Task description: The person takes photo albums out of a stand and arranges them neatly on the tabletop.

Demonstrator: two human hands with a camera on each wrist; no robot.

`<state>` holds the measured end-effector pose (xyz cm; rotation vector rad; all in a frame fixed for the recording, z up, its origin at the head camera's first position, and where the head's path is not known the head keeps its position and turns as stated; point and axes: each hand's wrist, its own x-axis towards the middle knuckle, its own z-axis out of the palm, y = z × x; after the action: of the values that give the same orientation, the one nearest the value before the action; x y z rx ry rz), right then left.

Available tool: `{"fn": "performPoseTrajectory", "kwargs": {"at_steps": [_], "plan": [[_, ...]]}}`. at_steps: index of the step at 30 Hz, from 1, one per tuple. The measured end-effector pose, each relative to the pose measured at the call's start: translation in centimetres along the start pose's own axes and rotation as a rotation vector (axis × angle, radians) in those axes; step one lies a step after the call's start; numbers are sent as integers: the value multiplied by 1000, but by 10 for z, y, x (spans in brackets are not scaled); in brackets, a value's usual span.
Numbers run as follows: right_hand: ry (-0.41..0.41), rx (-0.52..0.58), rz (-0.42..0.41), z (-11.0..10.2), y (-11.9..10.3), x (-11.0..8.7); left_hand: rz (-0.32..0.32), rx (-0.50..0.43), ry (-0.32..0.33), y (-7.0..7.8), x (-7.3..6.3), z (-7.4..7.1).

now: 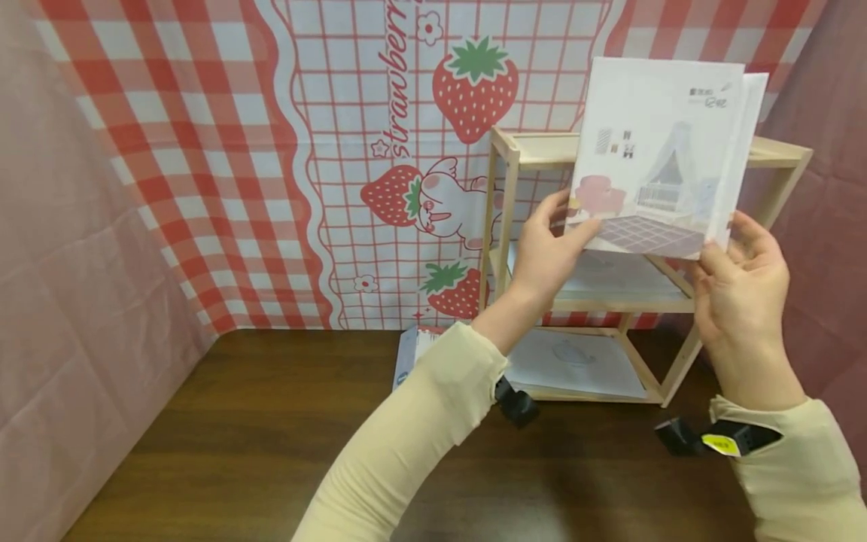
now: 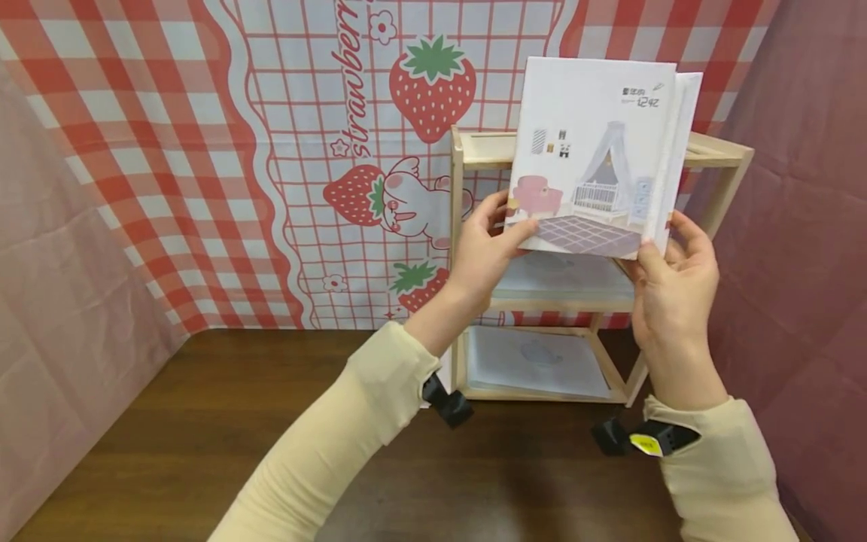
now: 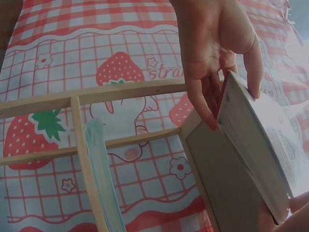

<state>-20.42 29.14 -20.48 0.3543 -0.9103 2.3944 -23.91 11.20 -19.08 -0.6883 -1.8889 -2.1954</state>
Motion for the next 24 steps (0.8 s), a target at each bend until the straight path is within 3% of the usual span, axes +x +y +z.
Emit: {"fn": "performPoseTrajectory", "kwargs": {"at_steps": [10, 18, 24], "plan": [[25, -35, -50, 5, 12, -8, 9, 81, -9, -4, 3, -13], [18, -30, -74, 7, 22, -16, 11, -35, -58, -11, 2, -21], [8, -18, -92, 9, 31, -20, 9, -50, -61, -15, -1, -28]]}}
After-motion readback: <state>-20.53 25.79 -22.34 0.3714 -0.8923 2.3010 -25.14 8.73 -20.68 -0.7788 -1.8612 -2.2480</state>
